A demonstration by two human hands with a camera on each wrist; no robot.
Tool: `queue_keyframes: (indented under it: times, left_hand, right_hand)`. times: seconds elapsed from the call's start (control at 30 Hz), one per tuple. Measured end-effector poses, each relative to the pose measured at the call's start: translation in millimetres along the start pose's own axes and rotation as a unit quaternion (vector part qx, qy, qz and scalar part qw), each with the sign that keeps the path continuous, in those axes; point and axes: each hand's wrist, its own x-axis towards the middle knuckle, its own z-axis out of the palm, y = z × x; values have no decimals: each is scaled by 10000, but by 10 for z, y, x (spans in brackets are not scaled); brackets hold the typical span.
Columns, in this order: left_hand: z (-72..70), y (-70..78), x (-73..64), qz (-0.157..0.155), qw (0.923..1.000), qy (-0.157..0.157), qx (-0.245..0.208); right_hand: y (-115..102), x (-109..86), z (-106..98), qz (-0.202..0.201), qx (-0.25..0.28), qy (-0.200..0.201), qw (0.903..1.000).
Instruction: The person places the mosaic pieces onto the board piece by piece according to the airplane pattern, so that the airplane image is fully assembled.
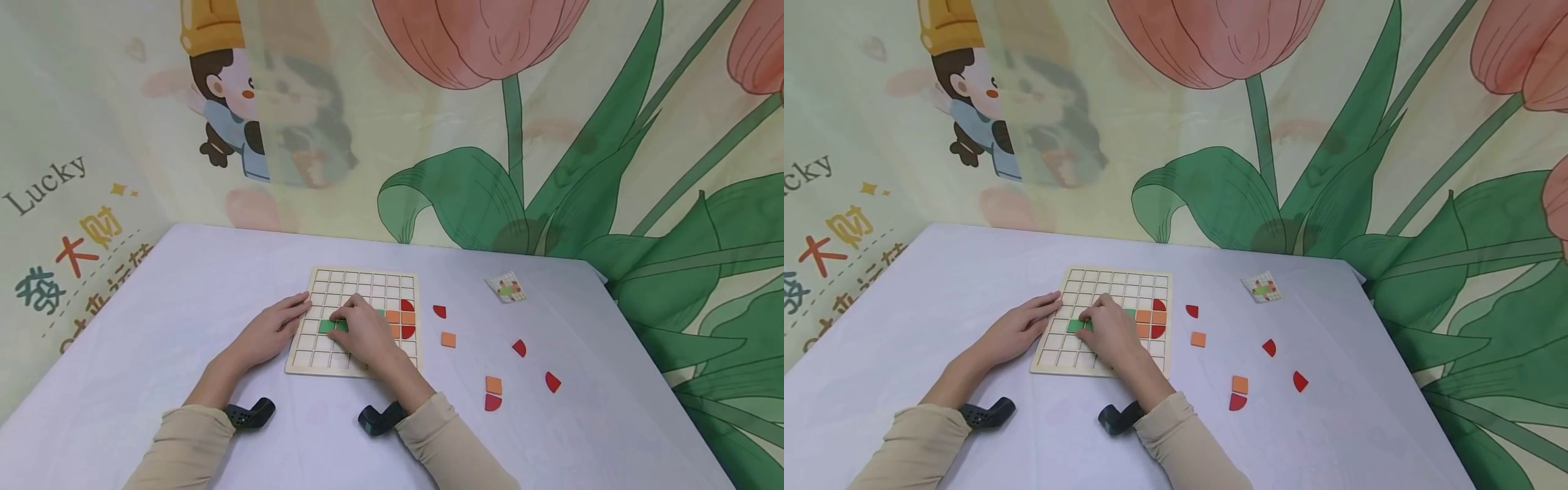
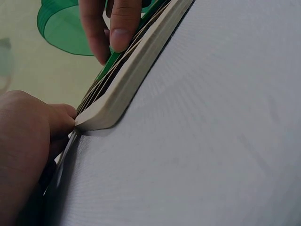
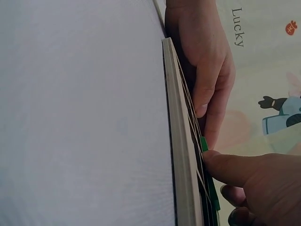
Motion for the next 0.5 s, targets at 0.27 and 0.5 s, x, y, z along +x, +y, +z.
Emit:
queue_keyframes:
  times: [0.27, 0.5]
  left_hand:
    - [2, 1, 4, -41, 10000, 4, -17]
    - [1, 5, -8, -31, 10000, -17, -32]
  right_hand:
    - [-10, 6, -27, 17, 14, -38, 10000]
    - [-9, 10, -32, 78, -1, -145, 9999]
